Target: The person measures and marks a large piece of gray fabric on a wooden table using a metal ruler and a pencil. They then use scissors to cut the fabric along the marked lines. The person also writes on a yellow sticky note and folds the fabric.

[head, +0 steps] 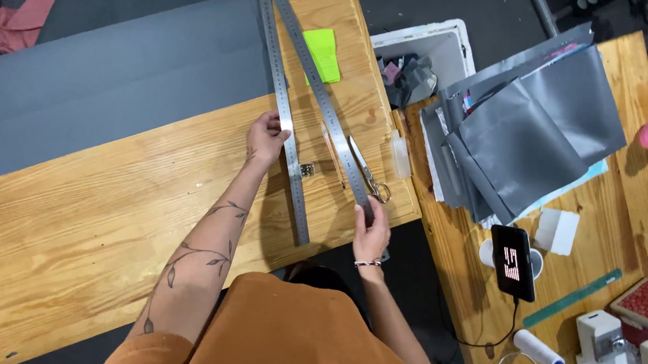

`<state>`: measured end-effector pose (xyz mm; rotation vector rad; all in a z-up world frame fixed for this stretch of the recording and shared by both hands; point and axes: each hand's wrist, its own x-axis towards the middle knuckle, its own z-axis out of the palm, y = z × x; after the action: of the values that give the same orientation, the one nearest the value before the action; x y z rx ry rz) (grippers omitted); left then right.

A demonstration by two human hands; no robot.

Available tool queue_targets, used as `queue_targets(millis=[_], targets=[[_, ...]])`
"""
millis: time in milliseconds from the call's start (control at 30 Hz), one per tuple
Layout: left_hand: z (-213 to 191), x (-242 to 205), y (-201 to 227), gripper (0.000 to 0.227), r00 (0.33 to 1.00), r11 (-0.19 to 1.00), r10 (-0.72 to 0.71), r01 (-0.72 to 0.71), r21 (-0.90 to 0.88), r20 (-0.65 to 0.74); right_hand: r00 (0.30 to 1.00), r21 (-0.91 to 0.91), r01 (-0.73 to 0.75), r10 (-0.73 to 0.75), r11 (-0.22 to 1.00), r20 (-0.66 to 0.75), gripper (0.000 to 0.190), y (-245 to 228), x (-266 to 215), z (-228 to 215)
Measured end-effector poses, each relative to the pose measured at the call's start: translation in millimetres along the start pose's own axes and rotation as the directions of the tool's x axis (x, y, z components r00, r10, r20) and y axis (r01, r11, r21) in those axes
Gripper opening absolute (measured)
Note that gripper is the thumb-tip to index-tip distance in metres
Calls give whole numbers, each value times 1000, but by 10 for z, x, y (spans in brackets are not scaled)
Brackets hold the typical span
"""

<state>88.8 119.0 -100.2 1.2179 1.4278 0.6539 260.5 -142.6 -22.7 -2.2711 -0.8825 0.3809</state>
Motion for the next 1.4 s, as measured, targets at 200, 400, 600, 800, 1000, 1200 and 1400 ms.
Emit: queue_targets(millis=[200,400,600,800,1000,1200,1400], targets=[[0,-281,437,47,999,985,32,-29,171,-19,994,-177,79,-92,981,-63,32,86,-116,112],[131,-217,344,54,992,846,80,-121,519,101,966,-406,146,-218,902,-137,30,370,-33,79],[-252,-445,651,45,941,834,309,-336,438,135,976,-284,156,-192,946,-104,30,147,-32,-49],[-1643,-585,-124,26,864,807,438,-256,533,-249,911,62,345,-318,937,-261,6,-114,160,-156],[-3186,-1026,-857,48,757,720,427,47,692,-495,882,229,465,-425,855,-204,3,-1265,624,-155],[-3932,-994,-660,76,852,733,204,194,652,-483,714,139,700,-682,701,-158,16,-2271,891,353],[-4179,-782,-694,84,938,578,98,219,786,-333,884,146,411,-432,900,179,33,-2280,1262,827]])
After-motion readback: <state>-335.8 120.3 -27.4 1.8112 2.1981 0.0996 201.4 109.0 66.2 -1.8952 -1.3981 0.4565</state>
